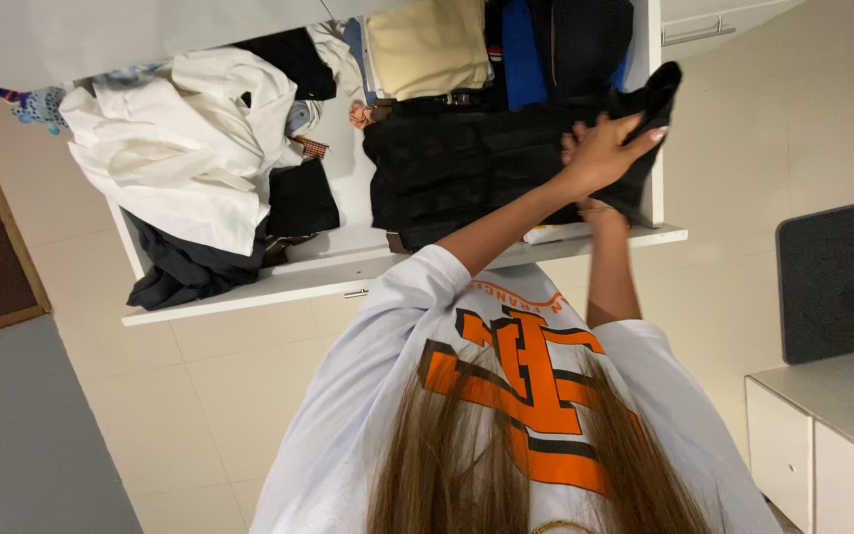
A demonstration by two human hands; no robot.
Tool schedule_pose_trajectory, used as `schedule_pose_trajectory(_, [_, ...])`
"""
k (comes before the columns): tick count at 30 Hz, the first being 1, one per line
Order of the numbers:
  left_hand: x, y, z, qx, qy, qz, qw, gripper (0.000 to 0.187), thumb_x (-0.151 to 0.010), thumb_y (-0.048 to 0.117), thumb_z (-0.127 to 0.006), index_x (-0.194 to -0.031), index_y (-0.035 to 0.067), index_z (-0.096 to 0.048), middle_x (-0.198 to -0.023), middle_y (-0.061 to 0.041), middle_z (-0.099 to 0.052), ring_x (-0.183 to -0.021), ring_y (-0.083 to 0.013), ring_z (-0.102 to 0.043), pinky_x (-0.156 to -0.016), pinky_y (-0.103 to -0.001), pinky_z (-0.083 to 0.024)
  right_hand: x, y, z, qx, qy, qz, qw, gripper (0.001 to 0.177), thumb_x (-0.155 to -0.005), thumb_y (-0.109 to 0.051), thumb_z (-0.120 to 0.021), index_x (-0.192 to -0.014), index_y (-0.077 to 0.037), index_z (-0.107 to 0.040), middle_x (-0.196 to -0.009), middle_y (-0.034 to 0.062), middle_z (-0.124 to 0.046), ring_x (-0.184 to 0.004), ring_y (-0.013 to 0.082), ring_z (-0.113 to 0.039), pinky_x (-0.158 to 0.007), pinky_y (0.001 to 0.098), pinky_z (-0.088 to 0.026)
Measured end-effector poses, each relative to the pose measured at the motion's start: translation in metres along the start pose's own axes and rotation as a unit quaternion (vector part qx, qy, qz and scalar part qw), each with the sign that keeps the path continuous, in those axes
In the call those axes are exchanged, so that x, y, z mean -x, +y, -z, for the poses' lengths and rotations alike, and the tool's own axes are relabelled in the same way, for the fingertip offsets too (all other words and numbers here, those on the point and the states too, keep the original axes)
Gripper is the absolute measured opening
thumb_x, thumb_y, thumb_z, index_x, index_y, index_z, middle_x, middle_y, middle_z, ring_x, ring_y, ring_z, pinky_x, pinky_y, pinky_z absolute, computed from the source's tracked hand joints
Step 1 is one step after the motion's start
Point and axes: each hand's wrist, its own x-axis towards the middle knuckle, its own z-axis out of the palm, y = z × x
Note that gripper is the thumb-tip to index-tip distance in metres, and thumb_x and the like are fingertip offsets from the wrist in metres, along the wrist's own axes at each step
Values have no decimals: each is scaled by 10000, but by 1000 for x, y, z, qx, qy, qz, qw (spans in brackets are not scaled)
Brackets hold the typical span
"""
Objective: The person picks up clothing items from a drawer, including black pants and a yellow garment, and folds each one by hand before placing them back into the drawer.
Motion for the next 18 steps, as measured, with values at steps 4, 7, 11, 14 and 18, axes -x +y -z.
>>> schedule_pose_trajectory(4, [-3, 16, -4, 92, -107, 98, 985, 589, -958, 518, -634, -1103, -48, -715, -954, -214, -773, -808, -259, -755, -744, -359, -585, 17, -40, 32, 113, 7, 68, 991, 500, -1141, -389, -436, -1533, -80, -435, -1427, 108, -569, -1305, 248, -577, -1150, 369, -490])
schedule_pose_trajectory(7, [3, 19, 9, 191, -60, 11, 980, 706, -1035, 499, -690, -1308, -137, -547, -1200, -286, -648, -1109, -285, -650, -939, -368, -542, 24, -53, 50, 322, 38, 97, 941, 515, -1104, -349, -556, -1517, -65, -439, -1441, 114, -544, -1300, 255, -546, -1126, 376, -487])
schedule_pose_trajectory(11, [9, -14, 85, 119, -58, 165, 977, 503, -978, 452, -646, -1104, -30, -711, -997, -129, -783, -896, -149, -711, -804, -322, -572, 37, -30, 47, 730, 71, 61, 677, 689, -1020, -344, -699, -1499, 61, -415, -1492, 293, -432, -1372, 450, -421, -1083, 492, -367])
schedule_pose_trajectory(14, [33, -46, 138, 234, -4, 199, 952, 408, -997, 339, -666, -1167, -31, -701, -1031, -109, -761, -908, -129, -655, -814, -304, -562, 35, 26, -1, 711, 53, 73, 697, 520, -1007, -332, -644, -1424, -24, -593, -1459, 205, -582, -1351, 366, -521, -1151, 429, -386])
schedule_pose_trajectory(18, [76, -109, 195, 209, 7, 214, 954, 434, -1008, 326, -667, -1242, -38, -684, -1073, -93, -761, -947, -129, -662, -855, -296, -563, 74, 61, -88, 584, -27, -136, 800, 415, -970, -313, -672, -1301, -64, -681, -1272, 121, -718, -1168, 266, -667, -1012, 369, -506])
